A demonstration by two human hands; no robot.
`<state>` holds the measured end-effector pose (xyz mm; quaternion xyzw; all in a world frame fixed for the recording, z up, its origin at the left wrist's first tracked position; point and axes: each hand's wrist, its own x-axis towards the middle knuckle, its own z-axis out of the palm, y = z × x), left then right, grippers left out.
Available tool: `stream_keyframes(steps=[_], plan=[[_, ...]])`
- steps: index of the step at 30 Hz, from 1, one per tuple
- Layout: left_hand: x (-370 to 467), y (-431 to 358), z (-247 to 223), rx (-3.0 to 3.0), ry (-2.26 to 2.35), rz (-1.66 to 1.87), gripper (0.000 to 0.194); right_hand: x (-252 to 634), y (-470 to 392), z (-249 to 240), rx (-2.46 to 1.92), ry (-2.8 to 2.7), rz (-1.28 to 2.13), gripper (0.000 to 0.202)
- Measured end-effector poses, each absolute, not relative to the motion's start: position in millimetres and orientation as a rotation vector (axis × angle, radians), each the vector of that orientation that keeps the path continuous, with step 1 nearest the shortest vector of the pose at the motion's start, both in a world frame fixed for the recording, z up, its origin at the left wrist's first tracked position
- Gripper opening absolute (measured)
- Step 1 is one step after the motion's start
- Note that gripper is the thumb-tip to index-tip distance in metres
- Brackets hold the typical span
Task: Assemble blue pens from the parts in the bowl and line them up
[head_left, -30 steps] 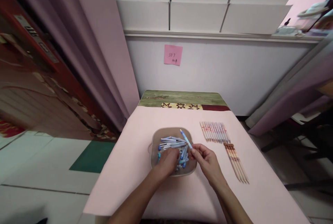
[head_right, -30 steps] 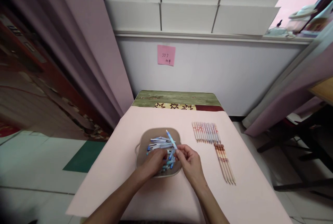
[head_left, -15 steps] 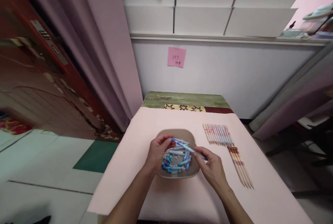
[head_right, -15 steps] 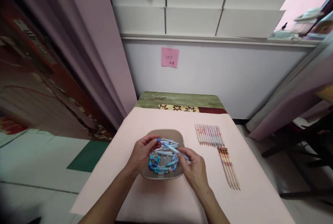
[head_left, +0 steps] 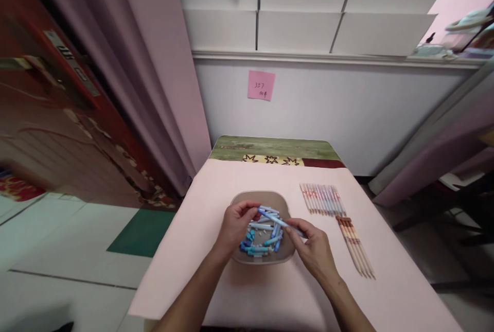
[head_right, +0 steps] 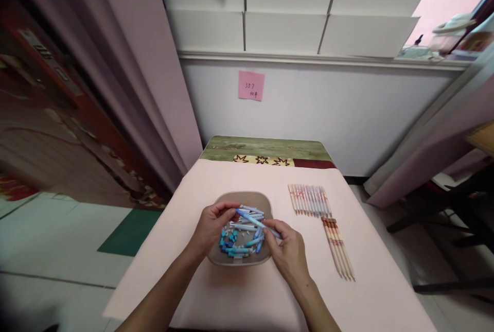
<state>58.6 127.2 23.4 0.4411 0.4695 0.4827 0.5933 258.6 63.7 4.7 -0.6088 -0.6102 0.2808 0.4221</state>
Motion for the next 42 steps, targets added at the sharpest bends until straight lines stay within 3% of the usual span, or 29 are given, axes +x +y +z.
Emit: stream_keyframes(steps=[10,16,23,27,34,42], plan=[[63,124,29,1.133,1.018,1.077,0.030,260,55,-3,-1.649,-1.822,0.296,0.015],[68,116,39,1.232,1.025,1.029,0.022,258,47,-1,-1.534,-1.774,0.210,0.015],[59,99,49,1.249,1.082,1.162,0.053,280,21,-12,-1.540,-1.587,0.108,0.018],[25,87,26,1.210,1.364,1.328,0.051,313,3,-31,-1.793,-1.404,0.041,0.024],[-32,51,-54,1.465,1.912,1.186,0.053,361,-5,-53,-2.386,-1.204,0.011,0.030],[-38,32,-81,1.485,1.929,1.136,0.048,373,14,-64,-2.572,-1.279,0.066,0.034]])
